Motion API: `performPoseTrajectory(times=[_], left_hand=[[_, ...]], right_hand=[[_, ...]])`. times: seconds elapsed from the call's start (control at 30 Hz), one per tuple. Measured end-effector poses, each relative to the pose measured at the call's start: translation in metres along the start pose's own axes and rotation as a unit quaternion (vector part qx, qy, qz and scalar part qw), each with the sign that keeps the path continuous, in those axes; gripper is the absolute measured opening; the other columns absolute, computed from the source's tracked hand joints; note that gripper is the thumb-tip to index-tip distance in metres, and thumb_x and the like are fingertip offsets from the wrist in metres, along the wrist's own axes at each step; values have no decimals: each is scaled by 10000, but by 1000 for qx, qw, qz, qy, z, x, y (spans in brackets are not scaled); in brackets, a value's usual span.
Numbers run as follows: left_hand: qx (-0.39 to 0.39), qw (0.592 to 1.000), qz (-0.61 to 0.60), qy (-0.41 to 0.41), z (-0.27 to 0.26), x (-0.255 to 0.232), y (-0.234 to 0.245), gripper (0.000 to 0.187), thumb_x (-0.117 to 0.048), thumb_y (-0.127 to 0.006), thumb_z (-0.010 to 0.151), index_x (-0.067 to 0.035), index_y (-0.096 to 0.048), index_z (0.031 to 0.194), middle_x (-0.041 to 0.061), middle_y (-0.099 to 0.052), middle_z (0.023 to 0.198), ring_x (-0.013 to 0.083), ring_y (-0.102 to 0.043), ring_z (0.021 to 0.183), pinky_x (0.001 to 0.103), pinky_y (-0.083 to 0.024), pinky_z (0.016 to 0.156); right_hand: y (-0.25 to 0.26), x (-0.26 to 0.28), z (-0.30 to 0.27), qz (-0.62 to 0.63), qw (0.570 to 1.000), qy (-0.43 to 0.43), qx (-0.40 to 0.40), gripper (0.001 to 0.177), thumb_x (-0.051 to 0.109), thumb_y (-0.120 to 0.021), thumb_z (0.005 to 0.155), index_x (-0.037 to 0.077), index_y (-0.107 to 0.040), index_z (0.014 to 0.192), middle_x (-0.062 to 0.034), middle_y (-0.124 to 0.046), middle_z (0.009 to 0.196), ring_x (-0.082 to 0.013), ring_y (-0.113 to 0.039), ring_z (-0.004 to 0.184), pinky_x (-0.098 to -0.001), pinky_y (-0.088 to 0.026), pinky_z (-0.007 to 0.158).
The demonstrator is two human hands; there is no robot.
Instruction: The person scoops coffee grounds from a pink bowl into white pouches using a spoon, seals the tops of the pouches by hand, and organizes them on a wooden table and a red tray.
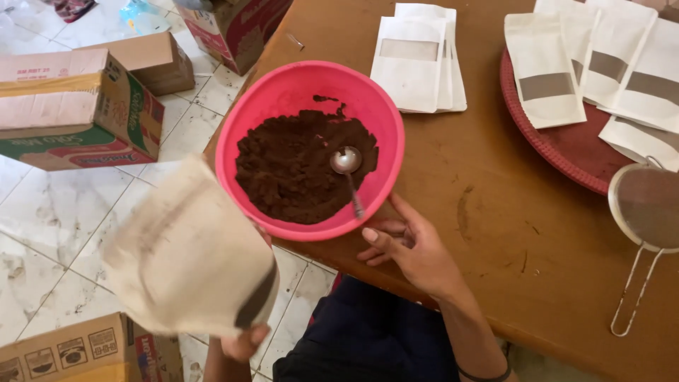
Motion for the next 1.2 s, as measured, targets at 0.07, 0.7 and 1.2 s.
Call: performPoseTrajectory(times=[0.07, 0.7, 1.2], left_hand=[[16, 1000, 5, 17, 5, -17, -3, 765, -636, -685, 663, -22, -699, 1119, 15, -652, 992, 86, -614, 925, 221, -535, 776], [301, 929, -150, -154, 70, -32, -255, 822, -556, -638, 802, -54, -410, 1412, 137, -474, 1235, 296, -531, 1190, 454, -474, 987], [294, 940, -144, -90, 163, -44, -302, 979, -459, -777, 821, -100, -240, 1557, 147, -431, 1553, 277, -534, 1360, 380, -507, 1081]], right_hand=[[8, -3, -3, -2, 1000, -14, -16, 864, 164, -782, 829, 30, -352, 1567, -311, -749, 1048, -406, -791, 714, -504, -685, 640], [131, 1, -114, 9, 971, 108, -213, 480, 161, -727, 851, -90, -634, 1249, -213, -739, 1107, -323, -745, 979, -413, -645, 848], [177, 111, -29, -150, 973, 3, -176, 670, 186, -835, 652, 13, -680, 1280, -98, -772, 1232, -202, -735, 1127, -321, -610, 969]])
Point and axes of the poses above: each hand's wrist, its own z-axis towards the middle knuckle, its own y-axis out of the back of the hand, x = y × z, the point moved 4 cm from there along z, towards the middle knuckle
